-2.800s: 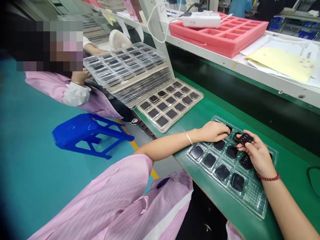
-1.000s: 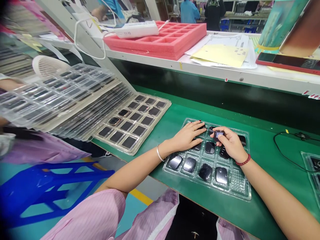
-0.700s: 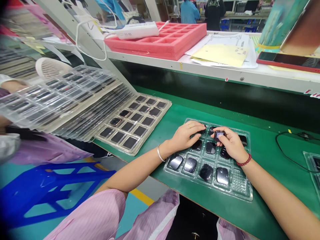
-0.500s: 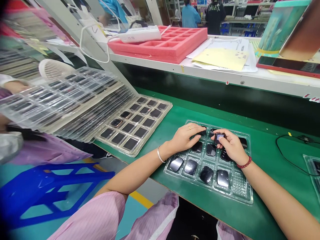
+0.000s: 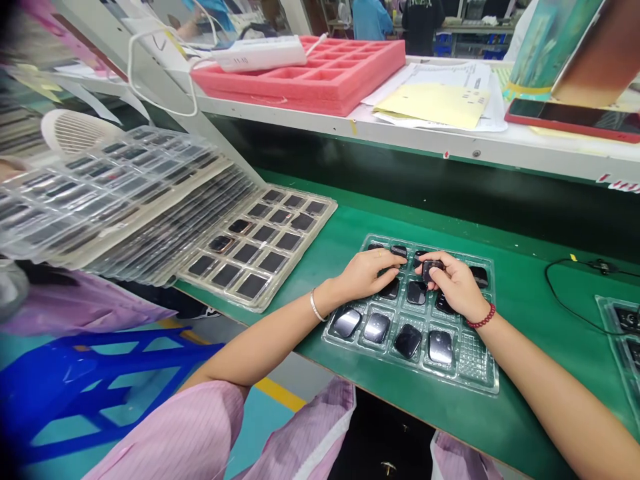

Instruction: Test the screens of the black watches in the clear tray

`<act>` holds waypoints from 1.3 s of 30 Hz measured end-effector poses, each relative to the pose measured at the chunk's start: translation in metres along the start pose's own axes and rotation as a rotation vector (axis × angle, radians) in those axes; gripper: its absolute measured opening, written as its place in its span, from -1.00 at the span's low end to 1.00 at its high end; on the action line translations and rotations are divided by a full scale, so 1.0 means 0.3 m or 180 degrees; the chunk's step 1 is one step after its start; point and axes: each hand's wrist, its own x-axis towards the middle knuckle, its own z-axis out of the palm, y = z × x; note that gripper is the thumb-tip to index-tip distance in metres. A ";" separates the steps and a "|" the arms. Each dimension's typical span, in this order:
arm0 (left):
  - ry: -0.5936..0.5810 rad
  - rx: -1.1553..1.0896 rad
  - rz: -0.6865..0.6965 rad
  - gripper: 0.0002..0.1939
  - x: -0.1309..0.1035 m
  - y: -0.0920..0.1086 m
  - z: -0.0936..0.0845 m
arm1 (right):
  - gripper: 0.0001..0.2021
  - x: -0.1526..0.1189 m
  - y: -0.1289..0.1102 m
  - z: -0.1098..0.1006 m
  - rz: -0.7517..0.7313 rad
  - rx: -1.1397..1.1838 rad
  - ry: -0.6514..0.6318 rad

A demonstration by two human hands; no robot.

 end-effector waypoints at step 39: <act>0.0049 -0.0078 0.0028 -0.70 -0.001 -0.006 0.006 | -0.62 -0.002 -0.007 -0.005 -0.0218 -0.0175 -0.0272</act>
